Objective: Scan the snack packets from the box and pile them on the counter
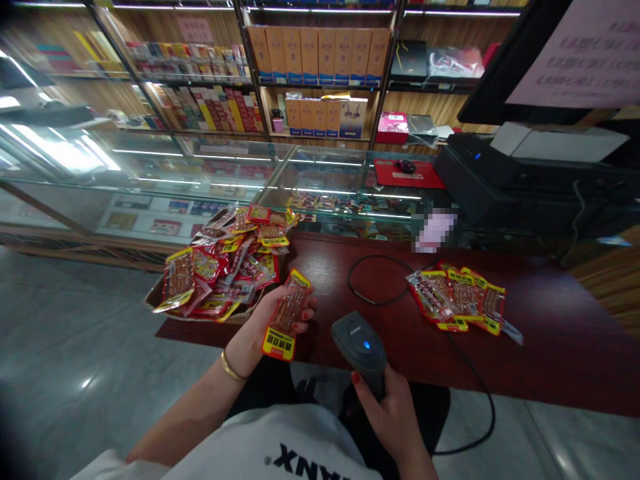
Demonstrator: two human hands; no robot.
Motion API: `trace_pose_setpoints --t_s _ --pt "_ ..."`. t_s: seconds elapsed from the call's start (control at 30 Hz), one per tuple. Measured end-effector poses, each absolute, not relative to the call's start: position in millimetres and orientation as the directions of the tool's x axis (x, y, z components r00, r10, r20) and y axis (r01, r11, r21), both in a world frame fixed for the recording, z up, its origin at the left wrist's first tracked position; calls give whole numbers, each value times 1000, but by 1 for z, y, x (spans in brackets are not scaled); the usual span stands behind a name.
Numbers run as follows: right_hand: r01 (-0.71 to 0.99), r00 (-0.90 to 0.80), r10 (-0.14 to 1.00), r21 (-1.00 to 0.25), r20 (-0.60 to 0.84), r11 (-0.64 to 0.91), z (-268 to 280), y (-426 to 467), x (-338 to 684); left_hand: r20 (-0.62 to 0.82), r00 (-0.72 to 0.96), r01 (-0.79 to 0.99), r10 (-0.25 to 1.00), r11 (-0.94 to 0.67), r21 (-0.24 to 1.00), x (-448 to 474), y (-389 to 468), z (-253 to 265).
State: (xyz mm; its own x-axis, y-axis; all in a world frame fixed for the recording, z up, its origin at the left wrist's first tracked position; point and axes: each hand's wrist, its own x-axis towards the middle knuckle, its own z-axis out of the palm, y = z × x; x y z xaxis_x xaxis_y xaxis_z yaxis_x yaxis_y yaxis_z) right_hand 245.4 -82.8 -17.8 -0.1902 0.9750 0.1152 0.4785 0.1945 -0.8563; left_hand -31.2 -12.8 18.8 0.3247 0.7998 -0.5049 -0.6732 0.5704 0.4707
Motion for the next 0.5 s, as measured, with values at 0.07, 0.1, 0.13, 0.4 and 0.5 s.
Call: trace_pose_setpoints --t_s 0.07,0.1,0.13,0.4,0.5 --pt "477 -210 971 -855 112 202 -16 -83 246 -518 323 -624 792 590 513 -30 -15 17" --pt "478 -219 970 -855 108 203 -15 -82 247 -522 333 -591 785 606 533 -30 -15 15" --pt "480 -228 968 -853 106 206 -15 -82 247 -526 346 -557 777 621 551 -30 -16 13" --pt "455 -325 945 -870 38 192 -6 -83 243 -517 502 -465 693 720 514 -34 -10 -11" --pt "432 -364 931 -886 -2 167 -3 -83 238 -523 540 -446 659 751 487 -34 -8 -17"
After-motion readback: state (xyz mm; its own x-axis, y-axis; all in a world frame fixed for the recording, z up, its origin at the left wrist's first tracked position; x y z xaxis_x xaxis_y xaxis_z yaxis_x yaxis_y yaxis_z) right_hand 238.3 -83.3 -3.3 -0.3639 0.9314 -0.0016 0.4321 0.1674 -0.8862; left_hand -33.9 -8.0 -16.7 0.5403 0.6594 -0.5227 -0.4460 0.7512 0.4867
